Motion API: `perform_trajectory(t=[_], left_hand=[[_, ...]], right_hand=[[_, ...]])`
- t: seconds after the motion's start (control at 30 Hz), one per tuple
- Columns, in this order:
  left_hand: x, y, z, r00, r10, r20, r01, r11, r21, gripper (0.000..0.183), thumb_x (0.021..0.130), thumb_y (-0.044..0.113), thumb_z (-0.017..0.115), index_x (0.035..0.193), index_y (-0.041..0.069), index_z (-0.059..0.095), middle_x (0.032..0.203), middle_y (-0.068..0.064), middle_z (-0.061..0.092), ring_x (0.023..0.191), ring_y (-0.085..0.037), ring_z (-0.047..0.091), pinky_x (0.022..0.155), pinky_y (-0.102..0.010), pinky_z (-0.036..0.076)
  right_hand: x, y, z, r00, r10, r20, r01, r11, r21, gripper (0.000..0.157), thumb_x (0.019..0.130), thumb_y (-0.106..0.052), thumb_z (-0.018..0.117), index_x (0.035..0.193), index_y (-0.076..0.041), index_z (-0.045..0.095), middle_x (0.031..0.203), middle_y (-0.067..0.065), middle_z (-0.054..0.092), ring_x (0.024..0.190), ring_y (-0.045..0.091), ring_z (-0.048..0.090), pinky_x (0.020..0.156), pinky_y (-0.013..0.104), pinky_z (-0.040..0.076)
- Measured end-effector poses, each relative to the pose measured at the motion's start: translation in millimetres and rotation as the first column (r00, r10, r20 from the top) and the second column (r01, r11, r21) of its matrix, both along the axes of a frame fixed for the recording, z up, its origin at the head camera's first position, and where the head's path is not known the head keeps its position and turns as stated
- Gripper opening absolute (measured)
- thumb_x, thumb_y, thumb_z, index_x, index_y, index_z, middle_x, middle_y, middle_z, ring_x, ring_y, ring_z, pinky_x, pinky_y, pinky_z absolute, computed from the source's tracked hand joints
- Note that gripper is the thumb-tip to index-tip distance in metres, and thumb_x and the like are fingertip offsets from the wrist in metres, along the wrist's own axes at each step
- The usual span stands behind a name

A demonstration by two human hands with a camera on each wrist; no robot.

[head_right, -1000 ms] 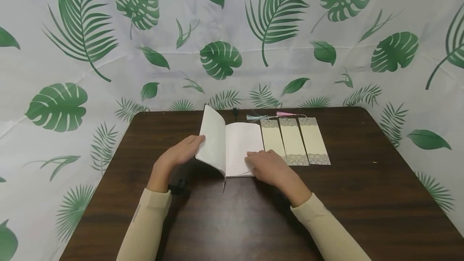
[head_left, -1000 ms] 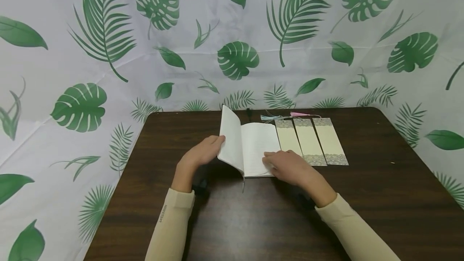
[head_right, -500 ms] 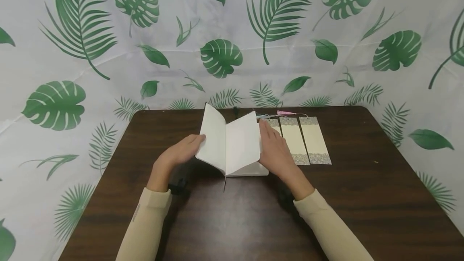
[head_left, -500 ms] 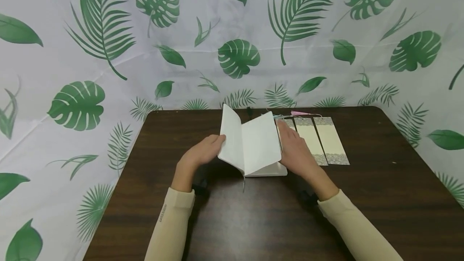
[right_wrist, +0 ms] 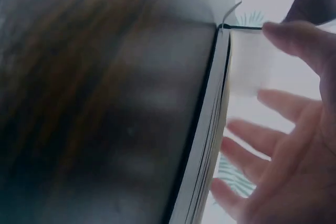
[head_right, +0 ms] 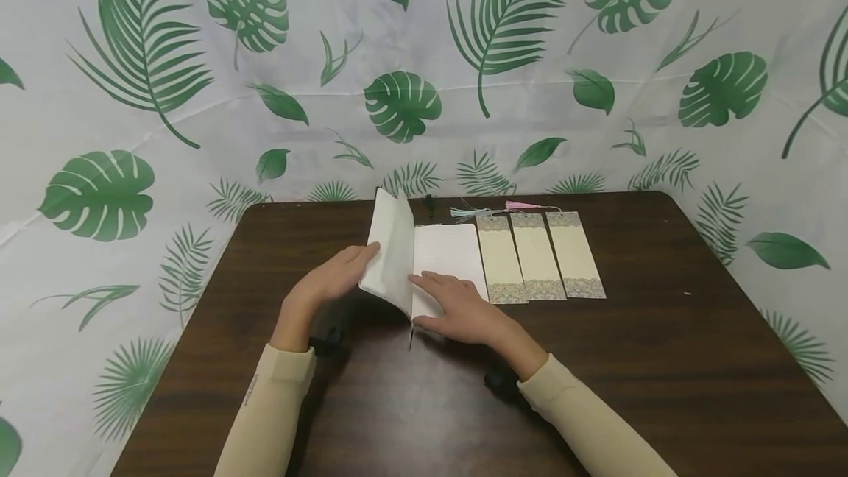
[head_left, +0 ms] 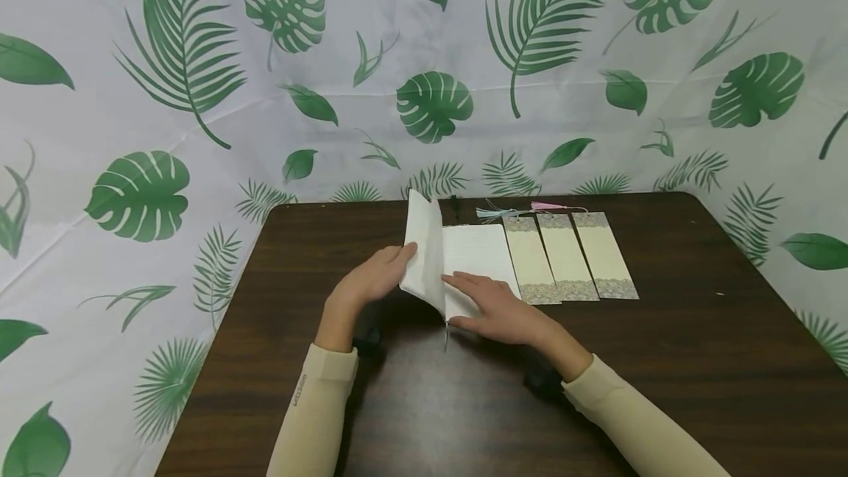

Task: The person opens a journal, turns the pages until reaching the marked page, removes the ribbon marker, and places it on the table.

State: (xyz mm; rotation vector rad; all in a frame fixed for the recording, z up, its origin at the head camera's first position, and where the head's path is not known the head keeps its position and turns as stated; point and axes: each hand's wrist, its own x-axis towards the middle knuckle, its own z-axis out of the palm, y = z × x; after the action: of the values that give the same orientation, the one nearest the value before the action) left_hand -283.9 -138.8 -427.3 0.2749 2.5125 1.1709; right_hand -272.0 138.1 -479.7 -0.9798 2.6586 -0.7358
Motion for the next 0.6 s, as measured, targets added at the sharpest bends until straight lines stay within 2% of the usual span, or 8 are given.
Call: perform_trajectory(t=[0.07,0.17,0.23,0.37,0.47,0.6], left_hand=[[0.3,1.0,-0.2,1.0,0.0,-0.007,0.001,1.0,0.018,0.075,0.112,0.067,0.024,0.138,0.01,0.065,0.121,-0.01,0.068,0.121,-0.028,0.062,0.114,-0.053,0.046],[1.2,3.2,0.2,1.0,0.014,-0.016,-0.014,1.0,0.011,0.083,0.106,0.077,0.026,0.139,0.012,0.066,0.125,-0.008,0.069,0.122,-0.027,0.064,0.115,-0.056,0.047],[2.3,4.1,1.3,1.0,0.026,-0.012,-0.026,1.0,0.002,0.086,0.105,0.079,0.027,0.14,0.011,0.065,0.129,-0.01,0.069,0.123,-0.029,0.064,0.116,-0.057,0.047],[1.4,3.4,0.4,0.999,0.019,-0.028,-0.019,1.0,-0.015,0.074,0.111,0.065,0.027,0.139,0.007,0.063,0.126,-0.013,0.067,0.124,-0.03,0.062,0.114,-0.055,0.047],[-0.4,2.3,-0.7,0.999,0.011,-0.046,-0.012,1.0,-0.027,0.064,0.114,0.051,0.025,0.129,0.005,0.066,0.115,-0.012,0.066,0.118,-0.029,0.062,0.11,-0.052,0.047],[-1.8,2.1,-1.6,0.999,0.021,-0.048,-0.023,0.999,-0.03,0.059,0.113,0.047,0.025,0.115,0.007,0.068,0.106,-0.011,0.065,0.11,-0.028,0.062,0.105,-0.05,0.047]], right_hand=[[2.9,-1.0,1.6,1.0,0.024,0.009,-0.024,0.999,0.038,0.077,0.103,-0.047,0.071,0.169,-0.026,0.037,0.171,0.005,0.043,0.154,0.035,0.044,0.112,0.07,0.038],[4.5,-0.6,3.1,0.999,0.038,0.01,-0.038,0.997,0.071,0.078,0.103,-0.049,0.07,0.17,-0.029,0.035,0.171,0.001,0.043,0.154,0.032,0.045,0.111,0.068,0.039],[5.0,0.0,3.6,0.999,0.044,0.008,-0.044,0.995,0.085,0.078,0.103,-0.05,0.069,0.17,-0.031,0.033,0.171,0.001,0.043,0.155,0.032,0.044,0.111,0.069,0.039],[4.0,1.3,1.4,0.999,0.049,-0.011,-0.048,0.992,0.114,0.078,0.104,-0.051,0.068,0.17,-0.033,0.031,0.172,0.004,0.042,0.156,0.033,0.043,0.112,0.07,0.039],[1.9,3.2,0.3,0.998,0.054,-0.038,-0.048,0.989,0.142,0.077,0.104,-0.05,0.069,0.17,-0.032,0.034,0.171,0.005,0.043,0.156,0.034,0.043,0.111,0.07,0.041],[-1.5,8.6,0.8,0.996,0.059,-0.064,-0.045,0.98,0.196,0.071,0.104,-0.047,0.069,0.166,-0.025,0.043,0.172,0.007,0.042,0.157,0.036,0.042,0.114,0.071,0.041]])
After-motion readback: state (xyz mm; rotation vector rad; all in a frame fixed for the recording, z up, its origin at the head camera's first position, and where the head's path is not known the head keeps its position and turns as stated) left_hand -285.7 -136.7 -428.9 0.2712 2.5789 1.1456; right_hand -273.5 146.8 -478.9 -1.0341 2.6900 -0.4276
